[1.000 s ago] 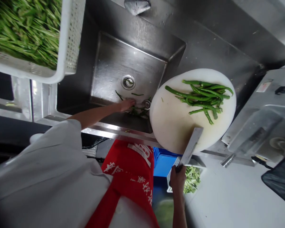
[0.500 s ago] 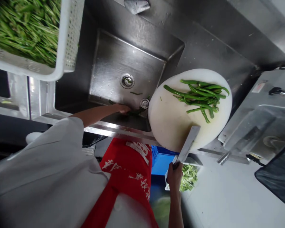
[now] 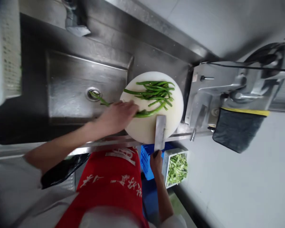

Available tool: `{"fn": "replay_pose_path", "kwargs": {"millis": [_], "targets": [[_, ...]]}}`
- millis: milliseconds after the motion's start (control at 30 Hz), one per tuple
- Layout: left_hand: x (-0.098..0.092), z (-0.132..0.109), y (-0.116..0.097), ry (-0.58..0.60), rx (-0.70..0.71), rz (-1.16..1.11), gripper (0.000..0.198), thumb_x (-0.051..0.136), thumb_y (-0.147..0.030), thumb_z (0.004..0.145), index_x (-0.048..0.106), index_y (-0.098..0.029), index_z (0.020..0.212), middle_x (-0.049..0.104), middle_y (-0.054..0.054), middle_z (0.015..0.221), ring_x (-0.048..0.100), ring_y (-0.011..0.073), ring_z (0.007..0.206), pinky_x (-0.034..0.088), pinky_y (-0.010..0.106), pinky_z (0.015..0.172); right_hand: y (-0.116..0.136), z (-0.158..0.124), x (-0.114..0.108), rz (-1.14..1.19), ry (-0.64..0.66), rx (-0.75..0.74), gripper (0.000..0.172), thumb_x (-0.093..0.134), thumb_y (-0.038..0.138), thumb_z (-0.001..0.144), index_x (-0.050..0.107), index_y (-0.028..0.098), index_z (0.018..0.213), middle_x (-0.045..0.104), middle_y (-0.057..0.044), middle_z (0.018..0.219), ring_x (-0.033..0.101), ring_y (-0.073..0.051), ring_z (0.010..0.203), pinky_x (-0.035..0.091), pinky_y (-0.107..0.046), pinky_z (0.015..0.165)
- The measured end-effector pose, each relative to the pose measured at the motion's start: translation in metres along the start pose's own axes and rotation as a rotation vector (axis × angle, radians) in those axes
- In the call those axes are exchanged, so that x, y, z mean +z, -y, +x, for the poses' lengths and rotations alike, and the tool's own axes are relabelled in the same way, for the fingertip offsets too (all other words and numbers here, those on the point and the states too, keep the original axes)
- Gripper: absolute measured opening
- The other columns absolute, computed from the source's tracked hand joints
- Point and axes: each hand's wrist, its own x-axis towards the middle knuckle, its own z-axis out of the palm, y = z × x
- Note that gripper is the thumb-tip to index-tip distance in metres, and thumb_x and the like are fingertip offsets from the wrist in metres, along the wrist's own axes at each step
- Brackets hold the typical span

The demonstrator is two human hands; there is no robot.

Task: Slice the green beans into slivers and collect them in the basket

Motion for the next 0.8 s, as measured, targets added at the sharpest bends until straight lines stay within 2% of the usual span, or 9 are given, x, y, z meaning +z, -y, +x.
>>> {"fn": "replay_pose_path", "kwargs": {"millis": [133, 200, 300, 400, 500, 567, 633, 700, 800], "targets": [[0.045, 0.079, -0.087, -0.137, 0.017, 0.149, 0.025, 0.047, -0.021, 0.098, 0.059, -0.014, 0.119, 0.062, 0.016, 0.112, 0.062, 0.0282, 0.102, 0.046, 0.047, 0.092, -0.003, -0.001, -0.002, 0.015, -0.01, -0.008, 0.017, 0.05, 0.038, 0.086, 0.049, 0.023, 0.094, 0.059, -0.001, 0.066, 0.053, -0.019, 0.056, 0.031, -0.028, 0.053], [0.06, 0.096, -0.102, -0.176, 0.038, 0.213, 0.031, 0.047, -0.019, 0.097, 0.058, -0.014, 0.125, 0.062, 0.016, 0.118, 0.059, 0.0294, 0.111, 0.045, 0.048, 0.096, -0.009, -0.002, -0.002, 0.024, -0.004, -0.022, 0.017, 0.052, 0.04, 0.086, 0.048, 0.024, 0.092, 0.06, -0.002, 0.068, 0.054, -0.02, 0.059, 0.032, -0.028, 0.054], [0.058, 0.08, -0.091, -0.237, 0.124, 0.229, 0.038, 0.047, -0.021, 0.098, 0.052, -0.023, 0.136, 0.059, 0.012, 0.128, 0.052, 0.0289, 0.125, 0.042, 0.051, 0.104, -0.021, -0.004, -0.001, 0.033, 0.006, -0.035, 0.02, 0.053, 0.043, 0.085, 0.046, 0.025, 0.09, 0.059, -0.002, 0.068, 0.056, -0.023, 0.064, 0.032, -0.029, 0.057], [0.043, 0.037, -0.039, -0.317, 0.08, 0.146, 0.033, 0.044, -0.026, 0.101, 0.054, -0.027, 0.132, 0.06, 0.008, 0.125, 0.052, 0.0261, 0.124, 0.043, 0.049, 0.105, -0.029, -0.006, 0.001, 0.051, 0.027, -0.03, 0.022, 0.054, 0.046, 0.085, 0.045, 0.026, 0.089, 0.059, -0.001, 0.068, 0.056, -0.023, 0.065, 0.033, -0.03, 0.058], [0.049, -0.001, 0.052, -0.336, -0.213, 0.059, 0.026, 0.04, -0.028, 0.103, 0.06, -0.022, 0.118, 0.062, 0.008, 0.114, 0.056, 0.0219, 0.11, 0.047, 0.042, 0.099, -0.034, -0.007, 0.002, 0.041, 0.034, -0.015, 0.023, 0.054, 0.048, 0.084, 0.044, 0.027, 0.088, 0.058, 0.0, 0.067, 0.055, -0.023, 0.065, 0.032, -0.03, 0.059], [0.075, -0.016, 0.112, -0.164, -0.456, 0.047, 0.022, 0.044, -0.023, 0.101, 0.06, -0.017, 0.114, 0.062, 0.008, 0.111, 0.057, 0.0188, 0.101, 0.049, 0.036, 0.093, -0.035, -0.006, 0.003, 0.034, 0.037, 0.004, 0.024, 0.053, 0.049, 0.084, 0.044, 0.027, 0.089, 0.058, 0.0, 0.067, 0.053, -0.023, 0.064, 0.032, -0.03, 0.06], [0.114, -0.022, 0.155, 0.117, -0.523, 0.057, 0.027, 0.058, -0.026, 0.097, 0.059, -0.014, 0.121, 0.058, 0.011, 0.123, 0.056, 0.0196, 0.104, 0.048, 0.035, 0.094, -0.034, -0.005, 0.006, 0.031, 0.038, 0.024, 0.026, 0.054, 0.05, 0.084, 0.045, 0.027, 0.09, 0.058, 0.0, 0.068, 0.053, -0.023, 0.065, 0.032, -0.03, 0.061], [0.157, -0.02, 0.177, 0.251, -0.509, 0.029, 0.038, 0.068, -0.026, 0.091, 0.059, -0.015, 0.126, 0.055, 0.012, 0.131, 0.055, 0.0211, 0.109, 0.046, 0.034, 0.094, -0.034, -0.004, 0.007, 0.021, 0.03, 0.029, 0.027, 0.055, 0.051, 0.083, 0.044, 0.027, 0.089, 0.058, 0.0, 0.07, 0.053, -0.023, 0.066, 0.033, -0.03, 0.062], [0.208, -0.009, 0.188, 0.289, -0.498, -0.043, 0.043, 0.065, -0.021, 0.091, 0.056, -0.017, 0.132, 0.053, 0.014, 0.137, 0.056, 0.0216, 0.112, 0.043, 0.035, 0.095, -0.032, -0.004, 0.006, 0.006, 0.015, 0.02, 0.028, 0.057, 0.051, 0.082, 0.044, 0.027, 0.086, 0.057, 0.001, 0.071, 0.052, -0.022, 0.067, 0.034, -0.03, 0.063]]}}
